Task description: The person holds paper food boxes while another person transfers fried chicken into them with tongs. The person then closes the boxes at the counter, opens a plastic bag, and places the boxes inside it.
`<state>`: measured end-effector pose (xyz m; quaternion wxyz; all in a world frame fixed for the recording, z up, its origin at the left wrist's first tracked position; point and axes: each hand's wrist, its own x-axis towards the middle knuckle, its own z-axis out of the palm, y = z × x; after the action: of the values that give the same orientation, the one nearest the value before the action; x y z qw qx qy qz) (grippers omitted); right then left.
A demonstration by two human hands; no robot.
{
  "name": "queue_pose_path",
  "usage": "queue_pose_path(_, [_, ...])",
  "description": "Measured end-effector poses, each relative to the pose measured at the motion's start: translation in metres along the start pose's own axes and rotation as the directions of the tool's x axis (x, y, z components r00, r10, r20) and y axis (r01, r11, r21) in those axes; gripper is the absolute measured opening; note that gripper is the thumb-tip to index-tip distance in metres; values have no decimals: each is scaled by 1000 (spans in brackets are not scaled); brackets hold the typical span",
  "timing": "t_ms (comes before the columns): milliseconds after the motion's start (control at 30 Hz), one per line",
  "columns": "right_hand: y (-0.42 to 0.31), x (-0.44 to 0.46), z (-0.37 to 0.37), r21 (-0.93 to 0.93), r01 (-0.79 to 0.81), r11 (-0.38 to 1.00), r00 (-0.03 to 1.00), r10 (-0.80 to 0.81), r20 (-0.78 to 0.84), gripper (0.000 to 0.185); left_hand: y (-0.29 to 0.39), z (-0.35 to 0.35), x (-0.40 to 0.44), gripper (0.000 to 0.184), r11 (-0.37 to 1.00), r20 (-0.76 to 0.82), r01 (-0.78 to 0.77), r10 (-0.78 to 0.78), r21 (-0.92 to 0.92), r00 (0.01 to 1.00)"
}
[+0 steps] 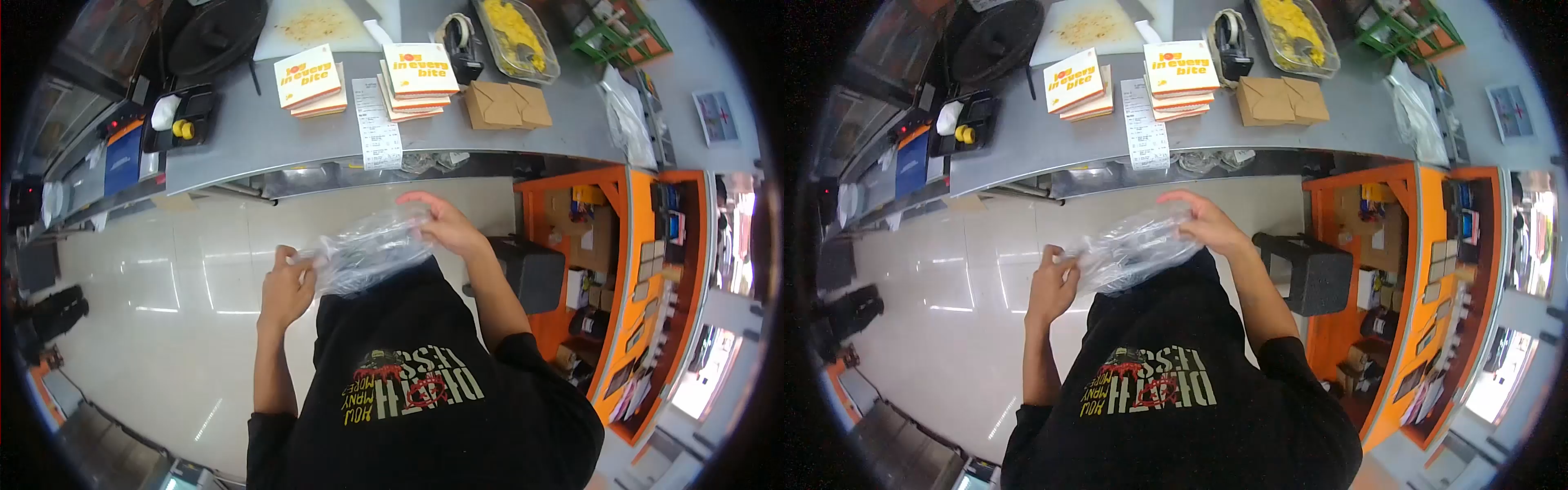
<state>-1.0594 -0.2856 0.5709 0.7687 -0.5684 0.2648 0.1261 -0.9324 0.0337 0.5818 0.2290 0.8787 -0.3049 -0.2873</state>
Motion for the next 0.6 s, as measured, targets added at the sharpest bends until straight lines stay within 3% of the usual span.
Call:
queue_pose_path(100, [19, -22, 10, 294, 124, 948, 977, -168, 131, 45, 12, 12, 31, 53, 976, -331, 158, -102, 147, 938])
queue_pose_path(133, [26, -20, 17, 395, 240, 887, 950, -299, 93, 41, 21, 3, 36, 65, 977, -314, 142, -87, 157, 945])
queue_pose_path(167, [31, -17, 20, 491, 349, 798, 905, -423, 45, 37, 16, 6, 42, 60, 978, -309, 126, -70, 164, 948])
queue_pose_path(233, [33, -7, 13, 24, 431, 902, 900, -431, 68, 26, 3, 16, 54, 51, 978, -307, 102, -42, 182, 951])
queue_pose_path(267, [32, -3, 10, -217, 440, 872, 898, -431, 87, 21, 0, 11, 57, 47, 990, -275, 101, -71, 95, 959])
queue_pose_path(300, [18, -1, 19, -418, 394, 819, 898, -439, -14, 16, -3, 4, 58, 44, 994, -240, 105, -101, 7, 965])
queue_pose_path(367, [-3, 10, 44, -741, 210, 638, 842, -503, -195, 17, 0, -5, 56, 37, 983, -230, 63, -101, -171, 968])
queue_pose_path(400, [4, 28, 46, -915, 282, 288, 668, -744, -28, 36, 6, -8, 51, 34, 967, -253, 11, -78, -256, 964])
queue_pose_path(433, [8, 39, 45, -940, 160, 300, 762, -643, -75, 44, 15, -14, 47, 31, 940, -277, -42, -57, -339, 959])
queue_pose_path(467, [-18, 36, 61, -955, 32, 295, 841, -524, -133, 52, 35, -31, 43, 60, 959, -161, 43, -90, -279, 983])
queue_pose_path(500, [-37, 32, 73, -958, -97, 269, 898, -392, -201, 61, 30, -30, 38, 72, 988, -242, 77, -108, -137, 964])
queue_pose_path(533, [-50, 36, 76, -945, -144, 293, 936, -269, -227, 75, 23, -29, 40, 85, 994, -335, 107, -99, 5, 937])
queue_pose_path(567, [-57, 41, 81, -952, -110, 284, 939, -283, -193, 74, 15, -31, 47, 97, 979, -431, 143, -68, 144, 900])
queue_pose_path(600, [-62, 43, 87, -959, -79, 274, 942, -294, -162, 73, 0, -33, 54, 106, 970, -421, 169, -81, 175, 903])
